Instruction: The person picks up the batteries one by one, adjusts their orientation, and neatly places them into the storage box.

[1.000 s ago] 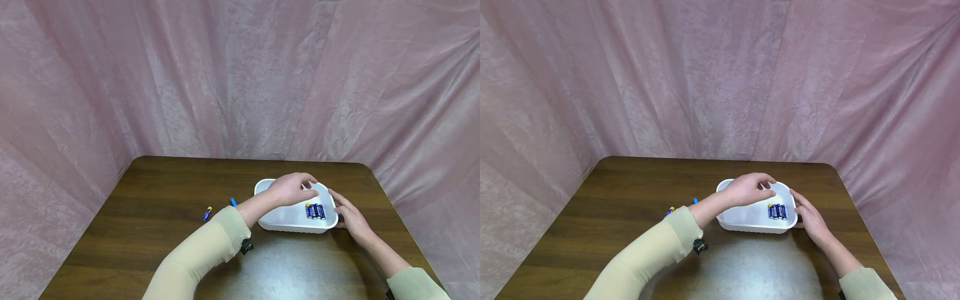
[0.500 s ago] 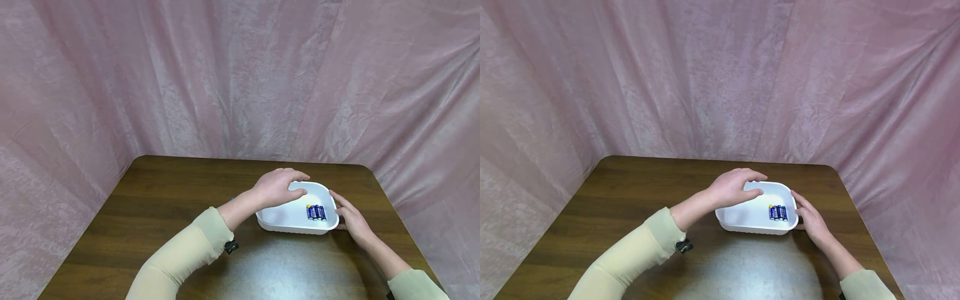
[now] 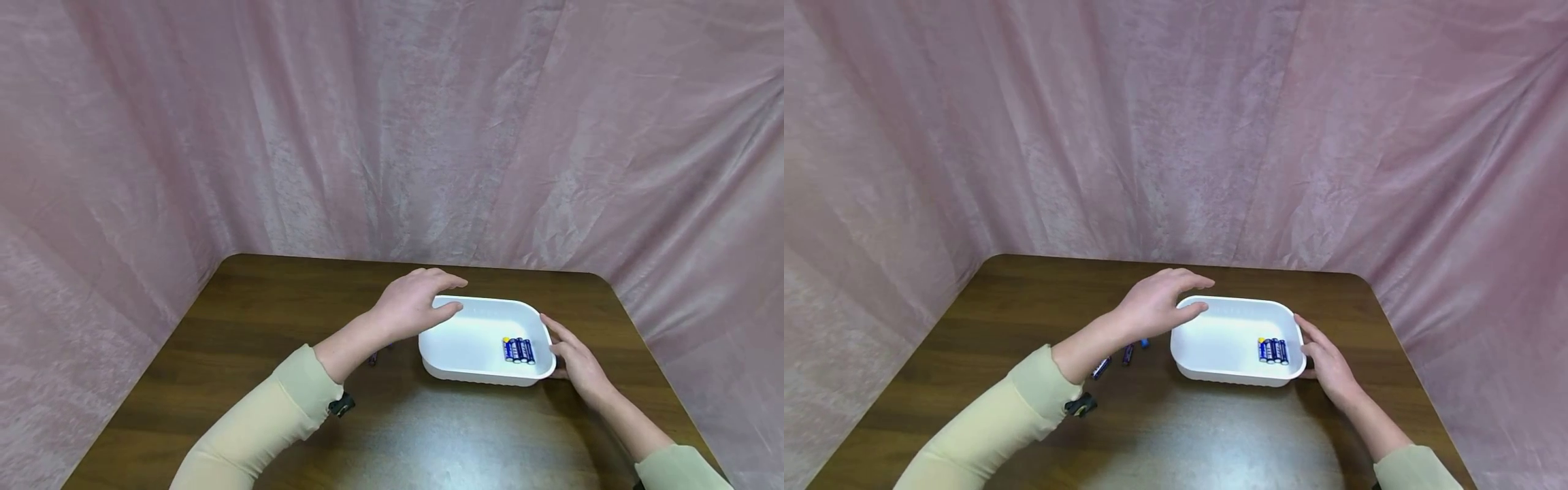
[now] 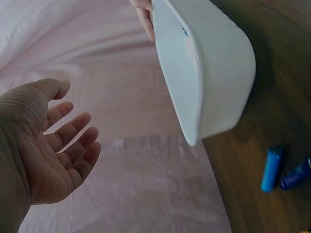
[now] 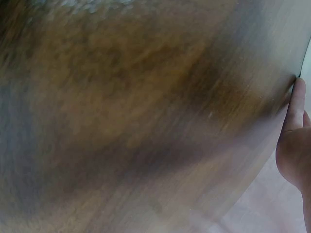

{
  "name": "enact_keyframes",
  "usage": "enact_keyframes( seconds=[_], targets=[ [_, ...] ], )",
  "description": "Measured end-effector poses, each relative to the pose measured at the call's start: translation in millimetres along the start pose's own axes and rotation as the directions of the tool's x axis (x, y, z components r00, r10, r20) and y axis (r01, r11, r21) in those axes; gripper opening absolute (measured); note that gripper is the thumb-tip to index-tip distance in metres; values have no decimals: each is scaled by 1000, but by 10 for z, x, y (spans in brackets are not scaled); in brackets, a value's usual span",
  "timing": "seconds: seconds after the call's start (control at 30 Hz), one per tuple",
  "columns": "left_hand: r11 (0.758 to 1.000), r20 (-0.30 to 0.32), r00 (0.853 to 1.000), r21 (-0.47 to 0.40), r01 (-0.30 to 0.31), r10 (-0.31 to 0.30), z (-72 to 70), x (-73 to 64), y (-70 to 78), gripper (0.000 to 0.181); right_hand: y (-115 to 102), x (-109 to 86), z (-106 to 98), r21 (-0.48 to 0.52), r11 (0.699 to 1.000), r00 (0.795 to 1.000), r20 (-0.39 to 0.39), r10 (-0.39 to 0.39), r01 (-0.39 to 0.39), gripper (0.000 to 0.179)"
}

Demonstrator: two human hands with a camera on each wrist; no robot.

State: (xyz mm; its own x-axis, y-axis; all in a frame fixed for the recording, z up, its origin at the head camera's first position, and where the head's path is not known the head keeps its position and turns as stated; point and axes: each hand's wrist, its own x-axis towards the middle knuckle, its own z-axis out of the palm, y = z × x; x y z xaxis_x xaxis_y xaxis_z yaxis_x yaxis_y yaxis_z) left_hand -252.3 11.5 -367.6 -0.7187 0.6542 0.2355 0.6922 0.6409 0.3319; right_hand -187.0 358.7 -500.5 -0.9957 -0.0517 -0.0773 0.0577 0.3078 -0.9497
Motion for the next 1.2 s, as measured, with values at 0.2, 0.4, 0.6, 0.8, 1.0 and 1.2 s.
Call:
enact_keyframes(
  seconds=[0.2, 0.4, 0.6, 0.8, 1.0, 1.2],
  targets=[
    [999, -6, 999, 4, 41, -41, -37, -120, -157, 40, 14, -1, -2, 15, 1000, 1000, 4, -1, 1, 60],
    [995, -21, 995, 29, 98, -98, -45, -275, -364, 36, 29, 1, -5, 1, 1000, 1000, 5, 1, -1, 60],
    [987, -30, 988, 60, 152, -151, -63, -464, -580, 36, 36, 12, 1, -3, 1000, 1000, 3, 9, -9, 60],
    [971, -18, 976, 95, 218, -218, -112, -663, -796, 35, 33, 12, 12, 2, 1000, 1000, 7, 2, -2, 60],
    [947, -9, 955, 132, 294, -296, -147, -847, -972, 36, 16, 6, 7, 9, 1000, 1000, 10, -4, 4, 60],
    [928, -4, 937, 139, 347, -350, -138, -969, -1097, 35, 11, 0, 4, 21, 1000, 1000, 9, -12, 12, 60]
  ],
)
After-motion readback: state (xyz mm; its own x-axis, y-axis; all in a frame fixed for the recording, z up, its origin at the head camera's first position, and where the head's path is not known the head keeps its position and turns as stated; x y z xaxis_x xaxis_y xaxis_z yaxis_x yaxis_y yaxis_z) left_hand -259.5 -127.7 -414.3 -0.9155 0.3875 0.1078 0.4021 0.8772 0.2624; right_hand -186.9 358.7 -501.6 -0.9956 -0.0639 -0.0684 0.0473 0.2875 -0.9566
